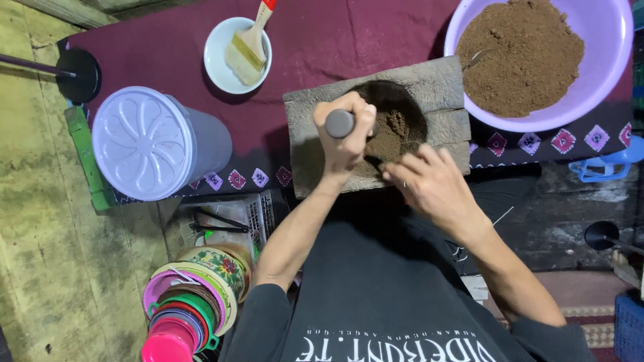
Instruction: Grinding a brown powdery material in a stone mortar using a pestle and a spoon.
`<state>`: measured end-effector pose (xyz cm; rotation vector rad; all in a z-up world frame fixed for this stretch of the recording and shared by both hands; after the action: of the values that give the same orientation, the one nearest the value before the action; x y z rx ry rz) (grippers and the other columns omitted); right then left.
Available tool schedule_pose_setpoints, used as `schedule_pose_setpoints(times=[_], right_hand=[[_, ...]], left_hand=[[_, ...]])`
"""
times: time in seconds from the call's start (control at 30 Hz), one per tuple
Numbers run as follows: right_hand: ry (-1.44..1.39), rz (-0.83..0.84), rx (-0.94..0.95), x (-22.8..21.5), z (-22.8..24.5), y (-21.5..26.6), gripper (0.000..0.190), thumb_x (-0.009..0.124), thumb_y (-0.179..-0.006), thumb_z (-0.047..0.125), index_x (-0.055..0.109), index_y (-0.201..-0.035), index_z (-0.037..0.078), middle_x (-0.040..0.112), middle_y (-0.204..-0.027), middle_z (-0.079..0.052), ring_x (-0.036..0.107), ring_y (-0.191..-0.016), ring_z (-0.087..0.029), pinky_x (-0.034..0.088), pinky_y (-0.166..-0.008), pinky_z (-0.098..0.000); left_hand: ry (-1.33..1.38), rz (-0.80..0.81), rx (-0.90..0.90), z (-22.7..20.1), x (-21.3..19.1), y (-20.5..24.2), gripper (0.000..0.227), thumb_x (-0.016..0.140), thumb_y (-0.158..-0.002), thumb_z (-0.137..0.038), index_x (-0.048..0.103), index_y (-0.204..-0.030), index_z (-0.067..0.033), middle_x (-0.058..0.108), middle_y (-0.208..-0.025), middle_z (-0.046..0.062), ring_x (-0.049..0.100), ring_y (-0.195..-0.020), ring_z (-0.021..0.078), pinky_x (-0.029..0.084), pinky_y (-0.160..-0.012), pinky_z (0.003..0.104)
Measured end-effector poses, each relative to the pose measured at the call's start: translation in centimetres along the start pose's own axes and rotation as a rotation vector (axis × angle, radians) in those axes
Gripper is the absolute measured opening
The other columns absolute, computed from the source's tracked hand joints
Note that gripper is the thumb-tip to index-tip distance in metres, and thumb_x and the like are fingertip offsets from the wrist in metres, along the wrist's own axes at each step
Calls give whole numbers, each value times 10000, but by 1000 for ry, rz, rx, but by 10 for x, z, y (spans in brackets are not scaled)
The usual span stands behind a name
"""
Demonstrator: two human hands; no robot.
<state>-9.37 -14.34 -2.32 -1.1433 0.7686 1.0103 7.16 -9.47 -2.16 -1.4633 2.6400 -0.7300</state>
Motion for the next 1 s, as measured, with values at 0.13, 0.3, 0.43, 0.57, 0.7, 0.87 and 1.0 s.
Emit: schedule_pose_setpoints(times=[0.13, 0.3, 0.43, 0.57, 0.7, 0.87, 1.0], right_hand=[[42, 41, 109, -7, -30, -10, 58, 699, -973, 225, 737, -1014, 240, 699, -929, 69, 587, -922, -197, 407, -754, -339], [8, 22, 137, -2, -59, -15, 59, 705, -996, 201, 756, -1023, 206, 713, -948, 48, 577, -915, -208, 390, -764, -344], [-22, 5, 82, 17, -73, -36, 66, 683, -1024, 213, 746, -1007, 206, 695, -939, 52, 571, -897, -211, 391, -743, -328], [-99, 42, 4, 5, -67, -65, 53, 760, -930, 117, 765, -946, 167, 707, -859, 1, 602, -851, -253, 425, -721, -353], [-105, 76, -42, -27, -60, -76, 154, 742, -1065, 172, 779, -1117, 32, 713, -947, -53, 492, -832, -239, 428, -727, -380], [70, -22, -44, -1, -72, -66, 22, 759, -981, 159, 764, -986, 180, 686, -866, 8, 587, -854, -205, 446, -731, -321], [-90, 82, -54, 29, -55, -48, 43, 723, -896, 143, 723, -854, 145, 670, -768, -32, 607, -808, -274, 460, -679, -372]], left_hand=[[151, 138, 40, -23, -6, -9, 377, 650, -864, -49, 501, -524, -113, 455, -433, -16, 390, -394, 85, 366, -431, 231], [311, 307, 62, -87, -6, -15, 400, 675, -848, -79, 493, -493, -105, 467, -437, -3, 391, -371, 121, 365, -409, 226], [401, 333, 45, -114, -9, -3, 405, 686, -844, -59, 502, -487, -114, 474, -419, 6, 404, -338, 143, 392, -386, 256], [213, 211, 26, -89, -1, 17, 396, 607, -868, -24, 411, -531, -97, 389, -468, 0, 330, -382, 135, 318, -411, 273], [-22, 69, -23, -53, 4, 40, 341, 503, -854, 30, 311, -593, -77, 306, -545, 1, 264, -459, 121, 228, -461, 294], [198, 113, 160, -37, -10, 46, 421, 632, -837, 60, 412, -523, -114, 370, -434, 0, 286, -357, 150, 316, -361, 255], [174, 120, 169, -60, -19, 45, 401, 629, -852, -10, 387, -551, -115, 338, -439, 1, 279, -361, 107, 291, -359, 253]])
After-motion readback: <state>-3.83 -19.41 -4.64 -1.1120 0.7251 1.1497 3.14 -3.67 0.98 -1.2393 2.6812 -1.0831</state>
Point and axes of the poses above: each hand's wrist, its own y-axis away from the middle knuckle, its own x-axis out of the palm, z = x × y, the point moved 8 cm from there along -y, towards the middle knuckle
